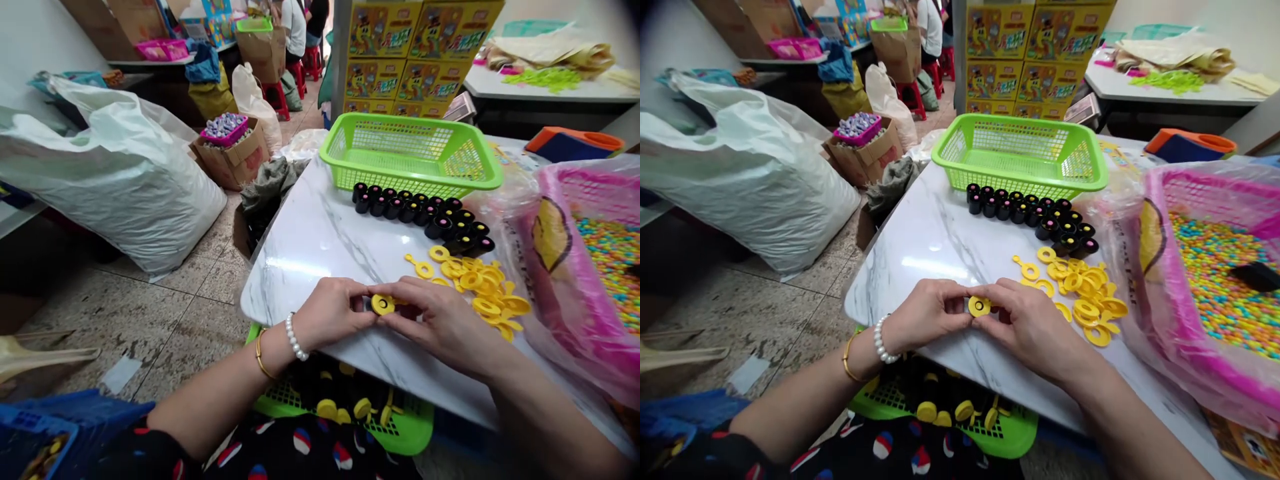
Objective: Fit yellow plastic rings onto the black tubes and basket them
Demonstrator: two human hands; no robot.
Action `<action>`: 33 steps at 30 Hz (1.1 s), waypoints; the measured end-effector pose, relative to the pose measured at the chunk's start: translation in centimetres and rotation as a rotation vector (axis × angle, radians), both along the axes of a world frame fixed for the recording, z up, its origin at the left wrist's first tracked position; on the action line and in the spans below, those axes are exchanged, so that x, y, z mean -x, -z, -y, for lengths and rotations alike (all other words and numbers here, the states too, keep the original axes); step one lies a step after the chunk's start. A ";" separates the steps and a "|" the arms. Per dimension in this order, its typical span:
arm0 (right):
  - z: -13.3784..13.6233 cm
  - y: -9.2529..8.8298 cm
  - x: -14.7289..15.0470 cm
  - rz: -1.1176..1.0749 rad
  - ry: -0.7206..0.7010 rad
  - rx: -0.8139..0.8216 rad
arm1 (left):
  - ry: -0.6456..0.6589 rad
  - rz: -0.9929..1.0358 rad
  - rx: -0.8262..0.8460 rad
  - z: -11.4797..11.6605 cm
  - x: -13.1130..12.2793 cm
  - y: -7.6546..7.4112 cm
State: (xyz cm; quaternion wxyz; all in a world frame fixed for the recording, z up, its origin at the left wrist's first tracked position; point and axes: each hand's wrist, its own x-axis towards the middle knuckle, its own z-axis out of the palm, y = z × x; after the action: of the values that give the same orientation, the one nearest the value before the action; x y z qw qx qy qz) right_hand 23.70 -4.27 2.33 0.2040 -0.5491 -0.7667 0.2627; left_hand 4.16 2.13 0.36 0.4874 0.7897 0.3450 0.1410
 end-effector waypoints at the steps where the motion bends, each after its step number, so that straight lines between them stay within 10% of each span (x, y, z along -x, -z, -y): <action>1: 0.0 0.0 -0.1 0.008 -0.012 0.007 | 0.036 0.017 0.138 -0.2 0.2 -0.3; 5: -0.3 0.1 -0.6 0.068 -0.069 -0.006 | 0.099 0.125 0.705 -0.4 0.2 -1.0; 11: 0.5 0.5 -0.1 0.170 -0.055 -0.148 | -0.081 0.188 0.881 0.7 -1.3 -0.9; 17: 0.5 0.7 0.5 0.275 -0.006 -0.240 | -0.145 0.218 0.853 1.5 -1.7 -0.6; 33: -1.5 -0.1 -2.3 -0.636 0.043 0.505 | -0.041 0.110 0.369 2.5 -0.9 0.1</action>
State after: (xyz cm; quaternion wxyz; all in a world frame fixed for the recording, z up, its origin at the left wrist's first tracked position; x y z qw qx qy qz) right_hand 25.96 -2.82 2.47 0.2952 -0.4893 -0.5650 0.5952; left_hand 5.03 -0.32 0.22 0.6390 0.6709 0.3538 0.1280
